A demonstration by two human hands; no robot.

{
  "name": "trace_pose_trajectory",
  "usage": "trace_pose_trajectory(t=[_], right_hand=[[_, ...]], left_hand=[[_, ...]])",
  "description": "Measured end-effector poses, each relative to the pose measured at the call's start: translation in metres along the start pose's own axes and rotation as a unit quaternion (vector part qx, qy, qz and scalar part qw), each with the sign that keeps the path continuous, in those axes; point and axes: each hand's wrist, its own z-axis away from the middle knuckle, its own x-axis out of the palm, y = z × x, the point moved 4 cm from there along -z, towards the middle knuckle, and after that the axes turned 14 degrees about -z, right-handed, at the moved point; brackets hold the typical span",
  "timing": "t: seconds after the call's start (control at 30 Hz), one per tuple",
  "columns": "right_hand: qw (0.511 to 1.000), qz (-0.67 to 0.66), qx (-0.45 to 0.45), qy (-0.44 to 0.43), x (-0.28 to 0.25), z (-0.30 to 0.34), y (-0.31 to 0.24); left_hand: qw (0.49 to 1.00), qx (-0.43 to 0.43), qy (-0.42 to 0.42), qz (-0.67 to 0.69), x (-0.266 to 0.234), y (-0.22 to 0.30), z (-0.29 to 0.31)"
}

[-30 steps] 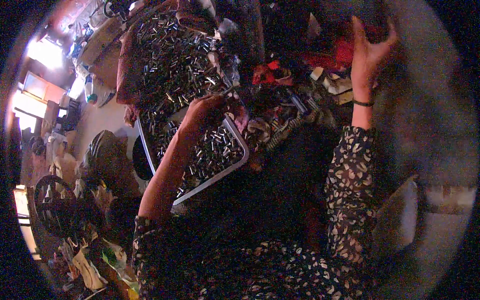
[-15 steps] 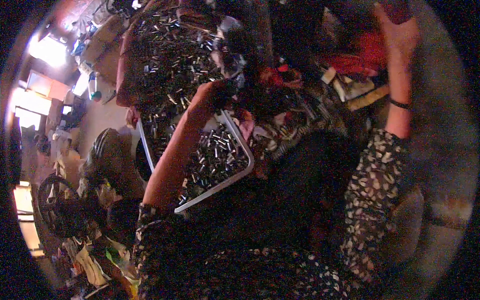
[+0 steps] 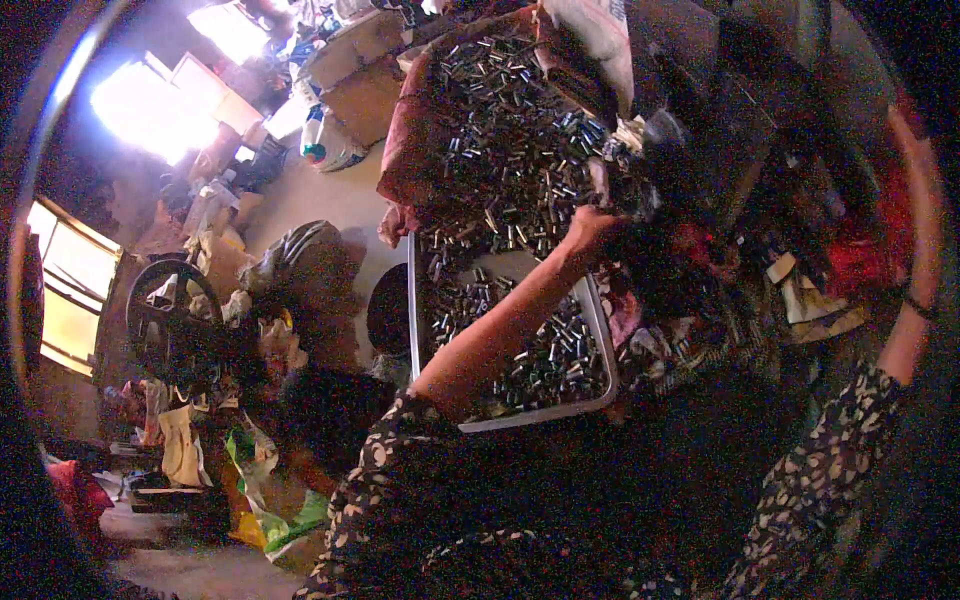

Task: The person assembles small metal components by picking pieces from a tray and fitting them together by hand.

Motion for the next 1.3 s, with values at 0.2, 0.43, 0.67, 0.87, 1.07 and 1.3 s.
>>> trace_pose_trajectory(t=[0.2, 0.43, 0.67, 0.87, 1.07, 1.3], right_hand=[[0.997, -0.029, 0.071, 0.010, -0.054, 0.156, -0.328], [0.981, 0.011, -0.171, 0.089, -0.067, 0.118, -0.221], [0.961, -0.155, -0.217, 0.075, -0.086, 0.203, -0.375], [0.861, -0.338, -0.192, -0.328, -0.004, 0.341, -0.431], [0.797, -0.309, -0.210, -0.474, 0.082, 0.436, -0.430], [0.819, -0.147, -0.277, -0.480, 0.121, 0.475, -0.451]], left_hand=[[1.000, -0.010, 0.002, -0.014, -0.018, -0.037, -0.019], [0.999, -0.029, -0.021, 0.011, 0.029, -0.025, -0.012], [0.991, -0.036, -0.010, -0.126, -0.031, -0.019, 0.027], [0.978, -0.059, -0.052, 0.191, -0.134, -0.030, 0.102], [0.912, -0.074, -0.054, 0.401, -0.198, -0.030, 0.148], [0.917, -0.077, 0.022, 0.391, -0.219, -0.024, 0.170]])
